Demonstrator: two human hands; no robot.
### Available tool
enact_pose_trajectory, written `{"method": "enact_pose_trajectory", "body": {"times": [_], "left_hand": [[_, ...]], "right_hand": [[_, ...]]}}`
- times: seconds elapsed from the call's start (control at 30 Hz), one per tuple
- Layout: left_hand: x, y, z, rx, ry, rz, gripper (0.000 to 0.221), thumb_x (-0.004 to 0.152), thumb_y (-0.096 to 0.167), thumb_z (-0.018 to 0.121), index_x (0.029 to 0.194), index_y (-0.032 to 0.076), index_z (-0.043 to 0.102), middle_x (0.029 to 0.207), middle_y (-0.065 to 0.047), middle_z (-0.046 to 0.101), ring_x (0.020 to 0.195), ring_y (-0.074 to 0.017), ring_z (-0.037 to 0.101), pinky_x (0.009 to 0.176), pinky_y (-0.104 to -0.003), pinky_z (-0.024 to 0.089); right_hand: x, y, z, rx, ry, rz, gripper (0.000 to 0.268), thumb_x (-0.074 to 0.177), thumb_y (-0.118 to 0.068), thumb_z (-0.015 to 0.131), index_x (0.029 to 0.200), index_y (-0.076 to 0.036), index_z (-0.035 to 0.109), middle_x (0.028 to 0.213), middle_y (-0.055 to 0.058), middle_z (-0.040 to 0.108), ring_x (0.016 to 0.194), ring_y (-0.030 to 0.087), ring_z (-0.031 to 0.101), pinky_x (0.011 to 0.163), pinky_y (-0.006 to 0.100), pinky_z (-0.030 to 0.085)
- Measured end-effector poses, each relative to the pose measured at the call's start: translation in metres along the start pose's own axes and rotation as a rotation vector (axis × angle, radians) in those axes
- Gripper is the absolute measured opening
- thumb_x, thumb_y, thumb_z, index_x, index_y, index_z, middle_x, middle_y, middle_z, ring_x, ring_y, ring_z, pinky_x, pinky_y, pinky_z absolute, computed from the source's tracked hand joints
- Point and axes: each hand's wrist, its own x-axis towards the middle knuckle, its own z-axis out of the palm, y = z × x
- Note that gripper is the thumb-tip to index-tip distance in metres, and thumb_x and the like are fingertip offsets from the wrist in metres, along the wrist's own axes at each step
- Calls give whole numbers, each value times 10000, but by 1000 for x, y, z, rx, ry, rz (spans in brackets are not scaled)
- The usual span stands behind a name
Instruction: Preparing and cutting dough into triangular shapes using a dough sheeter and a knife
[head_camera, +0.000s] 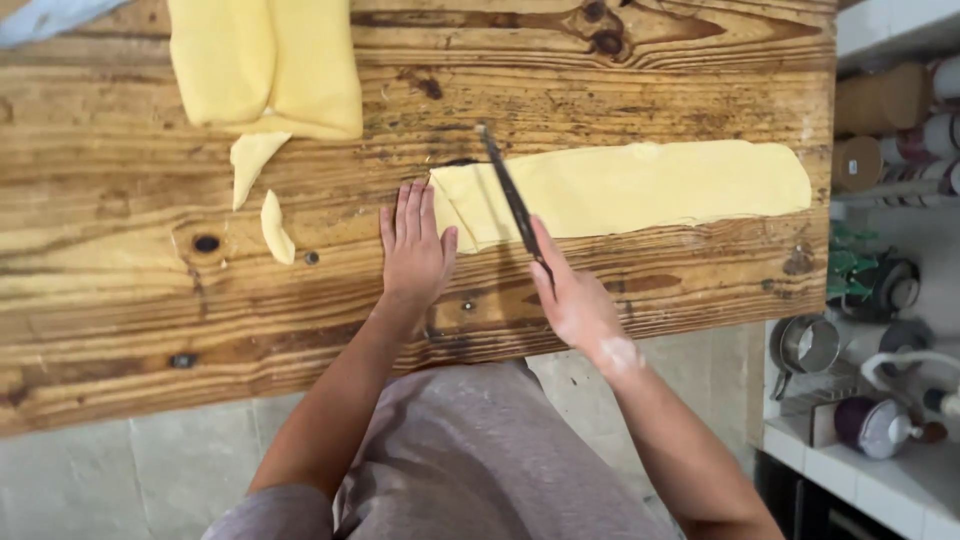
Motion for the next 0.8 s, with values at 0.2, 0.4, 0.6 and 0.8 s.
{"method": "enact_pose_trajectory", "body": {"times": [0.2, 0.4, 0.6, 0.8], "left_hand": [[66, 2, 4, -187, -144, 187, 686, 1027, 425, 554, 1588, 83, 354, 1580, -114, 403, 1532, -276, 300, 1258, -493, 184], [75, -7, 4, -164, -249, 264, 724, 871, 437, 749, 1486, 150, 498, 1303, -20, 508, 1277, -225, 459, 1070, -444, 387], [89, 11, -24, -33, -401, 319, 696, 1005, 461, 594, 1530, 57, 379, 1451, -158, 429, 1419, -334, 362, 1157, -534, 260], [85, 21, -29, 22, -576, 486, 647, 1110, 335, 242, 1675, 116, 16, 1753, -73, -24, 1607, -243, -68, 1281, -525, -77]], "right_hand": [[-1, -26, 47, 313, 221, 172, 624, 1073, -284, 376, 1660, -316, 167, 1009, 436, 679, 1042, 581, 666, 908, 622, 519], [31, -60, 77, 378, 188, 395, 627, 1086, -349, 317, 1663, -355, 72, 1115, 419, 672, 1156, 544, 640, 1042, 579, 478], [34, -107, 71, 432, 248, 435, 631, 1086, -268, 263, 1661, -318, 6, 1133, 424, 661, 1147, 554, 638, 1020, 600, 482], [45, -103, 52, 278, 122, 397, 668, 1072, -231, 306, 1661, -202, -9, 1100, 427, 667, 1139, 558, 645, 1000, 639, 478]]}}
